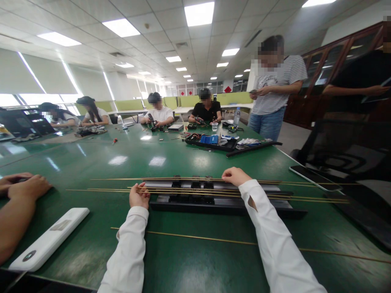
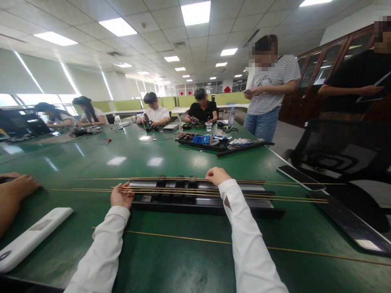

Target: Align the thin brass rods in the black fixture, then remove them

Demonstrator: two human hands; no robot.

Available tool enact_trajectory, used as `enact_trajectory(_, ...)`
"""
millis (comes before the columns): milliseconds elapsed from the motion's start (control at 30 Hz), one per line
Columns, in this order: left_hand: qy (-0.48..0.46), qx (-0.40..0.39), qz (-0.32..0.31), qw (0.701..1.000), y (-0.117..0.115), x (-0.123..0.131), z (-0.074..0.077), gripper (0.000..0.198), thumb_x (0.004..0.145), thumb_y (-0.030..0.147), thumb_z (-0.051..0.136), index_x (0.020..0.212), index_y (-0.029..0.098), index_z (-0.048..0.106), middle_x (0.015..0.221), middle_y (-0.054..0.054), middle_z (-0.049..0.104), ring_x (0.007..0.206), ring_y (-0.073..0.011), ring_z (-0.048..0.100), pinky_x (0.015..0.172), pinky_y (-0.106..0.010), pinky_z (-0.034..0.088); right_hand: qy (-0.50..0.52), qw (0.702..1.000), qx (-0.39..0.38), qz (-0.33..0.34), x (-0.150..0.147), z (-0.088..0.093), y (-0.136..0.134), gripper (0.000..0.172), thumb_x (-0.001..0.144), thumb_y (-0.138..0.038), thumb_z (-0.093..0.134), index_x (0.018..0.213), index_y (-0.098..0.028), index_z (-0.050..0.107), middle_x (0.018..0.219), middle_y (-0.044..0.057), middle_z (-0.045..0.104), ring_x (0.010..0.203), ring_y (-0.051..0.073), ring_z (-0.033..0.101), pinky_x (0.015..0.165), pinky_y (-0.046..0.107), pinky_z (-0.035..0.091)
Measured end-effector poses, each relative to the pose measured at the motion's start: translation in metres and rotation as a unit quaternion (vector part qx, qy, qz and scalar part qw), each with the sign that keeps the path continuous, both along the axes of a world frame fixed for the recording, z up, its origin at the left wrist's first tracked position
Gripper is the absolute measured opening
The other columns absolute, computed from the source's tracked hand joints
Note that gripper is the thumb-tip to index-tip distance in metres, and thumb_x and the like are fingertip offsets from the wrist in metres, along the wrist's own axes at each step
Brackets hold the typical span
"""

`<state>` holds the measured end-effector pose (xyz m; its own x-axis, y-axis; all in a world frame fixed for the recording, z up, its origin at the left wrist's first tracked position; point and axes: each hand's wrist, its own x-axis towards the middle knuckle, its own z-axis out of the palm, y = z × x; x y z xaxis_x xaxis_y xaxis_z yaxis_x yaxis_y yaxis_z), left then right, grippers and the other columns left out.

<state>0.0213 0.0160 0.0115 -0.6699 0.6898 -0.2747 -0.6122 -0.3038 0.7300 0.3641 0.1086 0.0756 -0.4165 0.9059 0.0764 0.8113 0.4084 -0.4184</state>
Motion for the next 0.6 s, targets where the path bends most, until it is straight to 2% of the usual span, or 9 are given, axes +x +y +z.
enact_trajectory(400, -0.003, -0.007, -0.001, 1.0, 0.001, -0.003, -0.003, 0.017, 0.066, 0.026, 0.044, 0.064, 0.014, 0.054, 0.051, 0.002, 0.043, 0.039, -0.0066, 0.039, 0.037, -0.019, 0.031, 0.017, 0.999, -0.022, -0.021, 0.006, -0.001, 0.002, 0.016, 0.065, -0.025, 0.052, 0.069, -0.016, 0.066, 0.065, 0.002, 0.066, 0.067, 0.014, 0.059, 0.061, 0.02, 0.042)
enact_trajectory(600, -0.003, -0.006, 0.001, 1.0, 0.0, 0.0, -0.001, 0.017, 0.066, 0.026, 0.044, 0.064, 0.013, 0.055, 0.051, 0.001, 0.044, 0.04, -0.0064, 0.039, 0.037, -0.018, 0.03, 0.058, 0.998, 0.005, 0.025, -0.007, -0.001, 0.0, 0.019, 0.067, -0.028, 0.05, 0.072, -0.017, 0.064, 0.072, 0.002, 0.066, 0.071, 0.013, 0.058, 0.064, 0.021, 0.042)
